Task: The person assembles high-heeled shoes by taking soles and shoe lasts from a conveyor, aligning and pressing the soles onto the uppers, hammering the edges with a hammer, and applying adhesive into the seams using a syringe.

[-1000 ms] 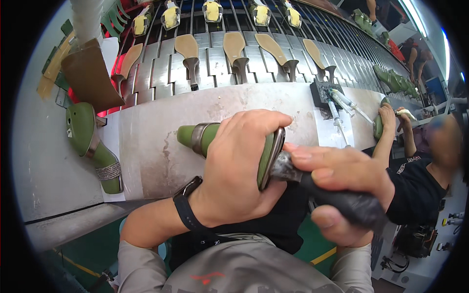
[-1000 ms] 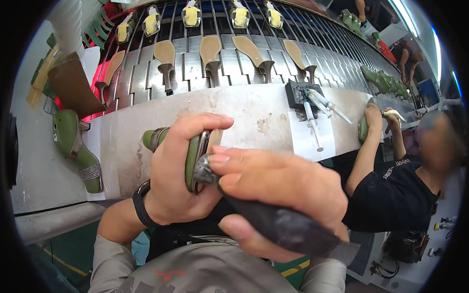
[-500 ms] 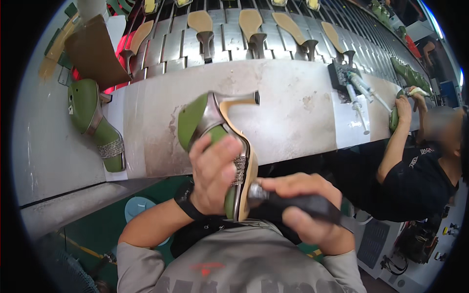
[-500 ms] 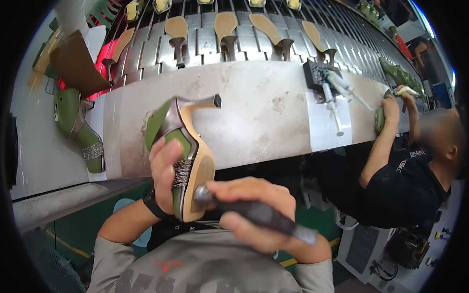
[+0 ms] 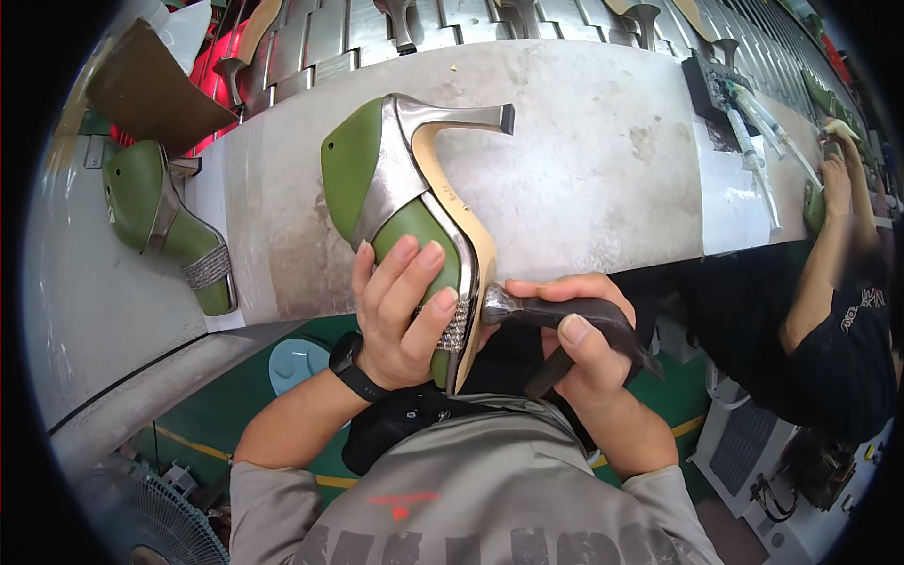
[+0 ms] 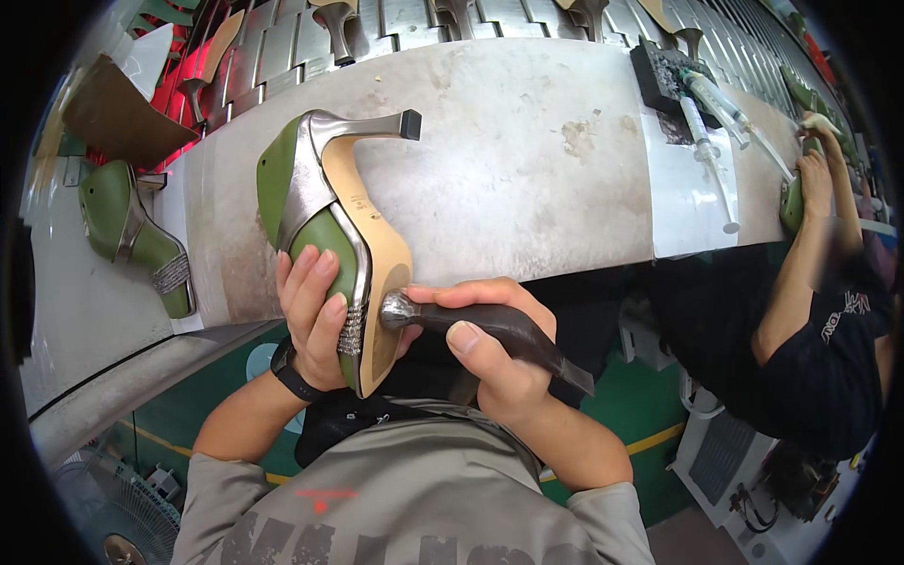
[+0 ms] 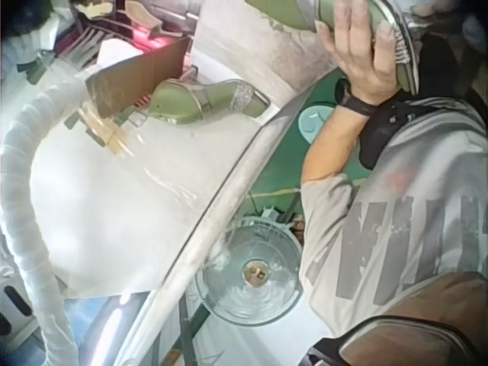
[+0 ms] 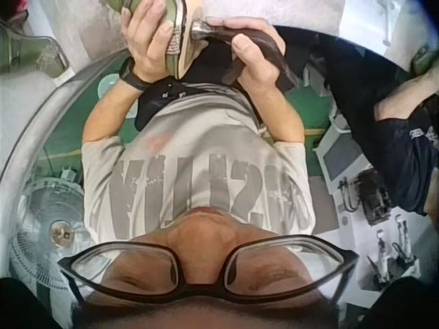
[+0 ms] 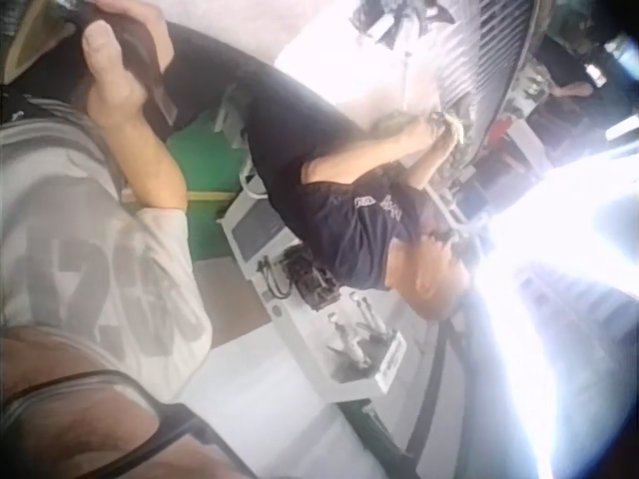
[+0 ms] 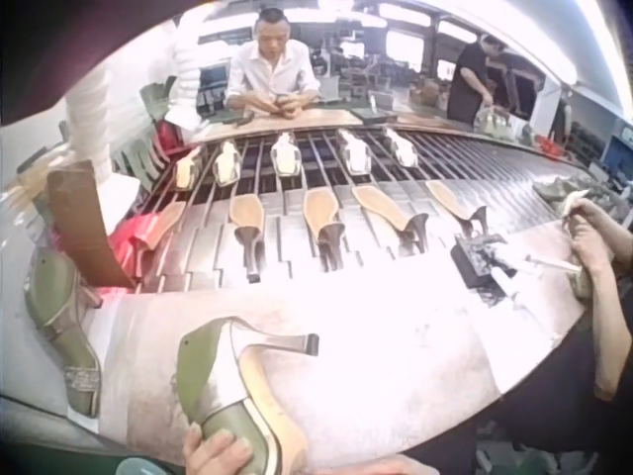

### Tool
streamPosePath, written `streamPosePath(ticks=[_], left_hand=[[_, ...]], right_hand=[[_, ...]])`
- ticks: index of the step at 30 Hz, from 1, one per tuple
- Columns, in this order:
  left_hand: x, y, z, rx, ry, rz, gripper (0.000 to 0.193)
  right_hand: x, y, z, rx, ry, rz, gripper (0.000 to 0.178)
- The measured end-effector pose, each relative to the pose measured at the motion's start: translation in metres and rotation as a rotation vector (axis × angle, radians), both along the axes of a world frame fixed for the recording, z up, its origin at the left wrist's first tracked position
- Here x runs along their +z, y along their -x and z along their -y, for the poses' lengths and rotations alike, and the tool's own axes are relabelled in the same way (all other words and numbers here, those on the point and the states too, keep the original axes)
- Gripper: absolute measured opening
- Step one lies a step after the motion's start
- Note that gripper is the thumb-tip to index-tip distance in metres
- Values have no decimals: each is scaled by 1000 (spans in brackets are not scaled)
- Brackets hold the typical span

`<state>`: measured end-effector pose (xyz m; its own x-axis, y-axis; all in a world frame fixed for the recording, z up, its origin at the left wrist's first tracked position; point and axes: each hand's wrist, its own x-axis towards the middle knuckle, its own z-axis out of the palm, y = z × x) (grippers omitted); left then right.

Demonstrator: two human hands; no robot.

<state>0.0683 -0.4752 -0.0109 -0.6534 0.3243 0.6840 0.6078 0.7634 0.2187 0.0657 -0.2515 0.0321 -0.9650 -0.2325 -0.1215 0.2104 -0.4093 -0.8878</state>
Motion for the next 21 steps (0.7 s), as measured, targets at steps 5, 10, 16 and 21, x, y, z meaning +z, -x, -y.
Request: streamPosePath(ticks=[5,10,16,21], left_hand=[[-1,0,1,-5,34,-19,81],[2,-3,-3,8,-152,42,48],[3,-3,-4,14,-163,59,44],[8,-2,-4,-3,-163,90,37]], right_hand=[[21,16,-3,53,40,-22,27],[45,51,-9,260,-237,-326,33],[80,79,0,403,-570,-624,29],[99,71,7,459,-704,-726,31]])
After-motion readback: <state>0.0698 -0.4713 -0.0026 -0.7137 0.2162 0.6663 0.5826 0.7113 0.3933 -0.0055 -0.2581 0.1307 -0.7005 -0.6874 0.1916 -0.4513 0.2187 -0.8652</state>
